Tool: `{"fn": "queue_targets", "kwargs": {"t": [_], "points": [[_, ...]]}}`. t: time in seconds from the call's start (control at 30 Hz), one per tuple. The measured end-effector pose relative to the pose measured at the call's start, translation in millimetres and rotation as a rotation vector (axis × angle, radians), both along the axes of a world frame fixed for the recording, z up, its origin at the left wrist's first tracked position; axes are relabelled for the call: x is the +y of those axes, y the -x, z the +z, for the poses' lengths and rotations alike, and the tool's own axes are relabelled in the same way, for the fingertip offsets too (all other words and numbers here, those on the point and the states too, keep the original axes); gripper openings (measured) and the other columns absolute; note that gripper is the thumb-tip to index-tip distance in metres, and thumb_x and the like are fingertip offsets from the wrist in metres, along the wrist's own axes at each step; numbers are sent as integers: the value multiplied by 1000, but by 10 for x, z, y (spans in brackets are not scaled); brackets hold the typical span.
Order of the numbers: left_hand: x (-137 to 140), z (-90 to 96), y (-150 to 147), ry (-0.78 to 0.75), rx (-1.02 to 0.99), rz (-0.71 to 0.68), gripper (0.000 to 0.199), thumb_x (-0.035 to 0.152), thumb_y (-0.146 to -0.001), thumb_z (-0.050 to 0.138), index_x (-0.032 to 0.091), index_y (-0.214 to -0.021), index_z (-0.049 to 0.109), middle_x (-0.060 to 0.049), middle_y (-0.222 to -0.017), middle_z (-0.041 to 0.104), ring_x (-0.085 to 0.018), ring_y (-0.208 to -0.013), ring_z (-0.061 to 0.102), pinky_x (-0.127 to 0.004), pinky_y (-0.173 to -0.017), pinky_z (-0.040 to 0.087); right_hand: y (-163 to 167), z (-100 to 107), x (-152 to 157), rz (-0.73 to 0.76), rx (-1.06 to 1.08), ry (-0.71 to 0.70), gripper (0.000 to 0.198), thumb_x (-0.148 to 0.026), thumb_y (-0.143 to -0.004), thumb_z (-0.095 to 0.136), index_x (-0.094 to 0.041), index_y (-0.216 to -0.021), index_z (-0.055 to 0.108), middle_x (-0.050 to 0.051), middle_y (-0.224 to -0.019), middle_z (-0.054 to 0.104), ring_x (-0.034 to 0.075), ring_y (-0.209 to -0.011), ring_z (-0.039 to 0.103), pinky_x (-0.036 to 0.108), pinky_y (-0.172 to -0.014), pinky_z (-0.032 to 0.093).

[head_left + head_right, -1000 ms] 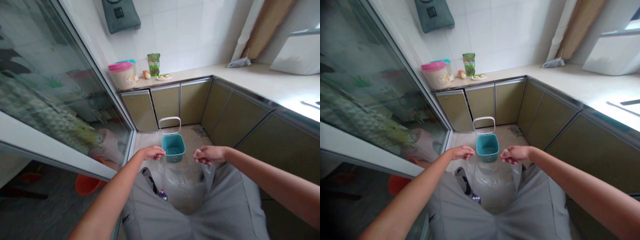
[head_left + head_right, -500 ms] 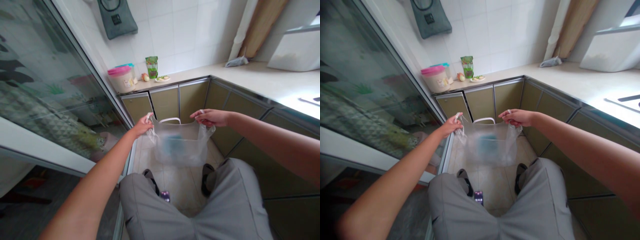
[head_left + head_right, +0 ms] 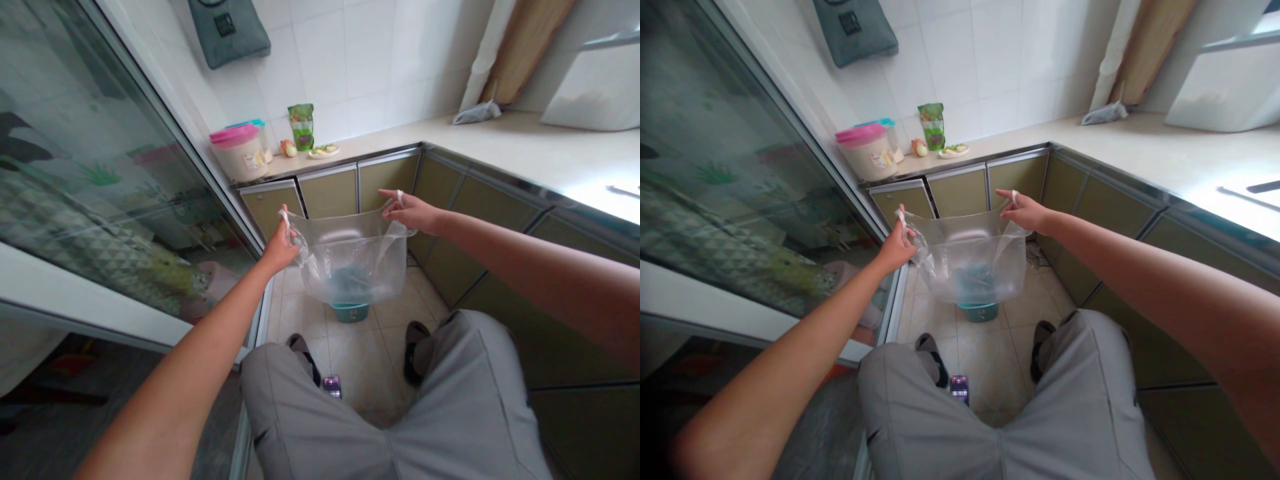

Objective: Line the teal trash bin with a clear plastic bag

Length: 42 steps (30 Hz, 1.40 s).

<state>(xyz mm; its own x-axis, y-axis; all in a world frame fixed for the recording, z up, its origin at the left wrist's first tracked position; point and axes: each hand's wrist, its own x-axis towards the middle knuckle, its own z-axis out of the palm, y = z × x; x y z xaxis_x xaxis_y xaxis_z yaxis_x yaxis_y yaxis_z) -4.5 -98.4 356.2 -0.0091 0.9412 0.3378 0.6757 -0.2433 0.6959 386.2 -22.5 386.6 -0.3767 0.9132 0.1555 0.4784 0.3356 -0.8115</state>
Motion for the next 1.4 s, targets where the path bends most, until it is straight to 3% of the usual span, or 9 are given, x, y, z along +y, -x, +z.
{"fn": "queue_targets", "kwargs": {"t": [0.33,0.67,1.0,1.1,1.23,1.3,1.4], "points": [[-168,-388,-87,-1,197,91,116,6,-72,67,30,-169,8,-7,-116,67,-16,-84,61,-27,-78,51,42,-274,-25,2,-94,-71,95,-18,-82,71,-27,-167,27,9,-125,69,26,-104,68,41,-96,58],[-318,-741,-62,53,333,103,116,10,-75,66,31,-169,2,-11,-139,60,-27,-109,63,-33,-83,53,97,-672,-4,15,-122,-6,96,-19,-82,70,-28,-167,25,12,-141,63,30,-124,63,43,-102,55],[-395,-1127,-37,212,342,73,109,13,-76,65,30,-169,10,-13,-142,58,-31,-118,64,-36,-88,52,110,-1268,-152,-5,-186,143,90,-18,-80,69,-26,-164,35,8,-131,71,24,-113,68,34,-95,56],[-356,-1238,-14,223,306,50,108,13,-76,65,29,-168,12,-14,-140,59,-30,-117,63,-36,-90,52,78,-1333,-190,-62,-207,214,75,-20,-82,70,-21,-154,50,9,-121,75,19,-87,72,29,-78,59],[-265,-1408,-30,185,212,19,105,13,-74,66,25,-168,19,-14,-135,60,-24,-105,65,-34,-91,52,17,-1383,-234,-169,-265,320,35,-24,-85,67,-15,-119,72,8,-102,78,11,-50,59,27,-54,53],[-224,-1488,-73,170,132,-1,99,12,-74,64,26,-165,29,-11,-131,62,-18,-90,65,-33,-90,52,-23,-1416,-265,-227,-260,327,25,-24,-83,70,-16,-107,72,7,-96,77,10,-49,60,25,-54,54],[-179,-1589,-169,150,-9,-7,70,14,-74,63,22,-144,61,-9,-122,66,-14,-77,62,-32,-88,53,-88,-1462,-331,-318,-220,345,24,-29,-81,76,-18,-101,68,6,-87,73,13,-56,66,24,-55,55]]}}
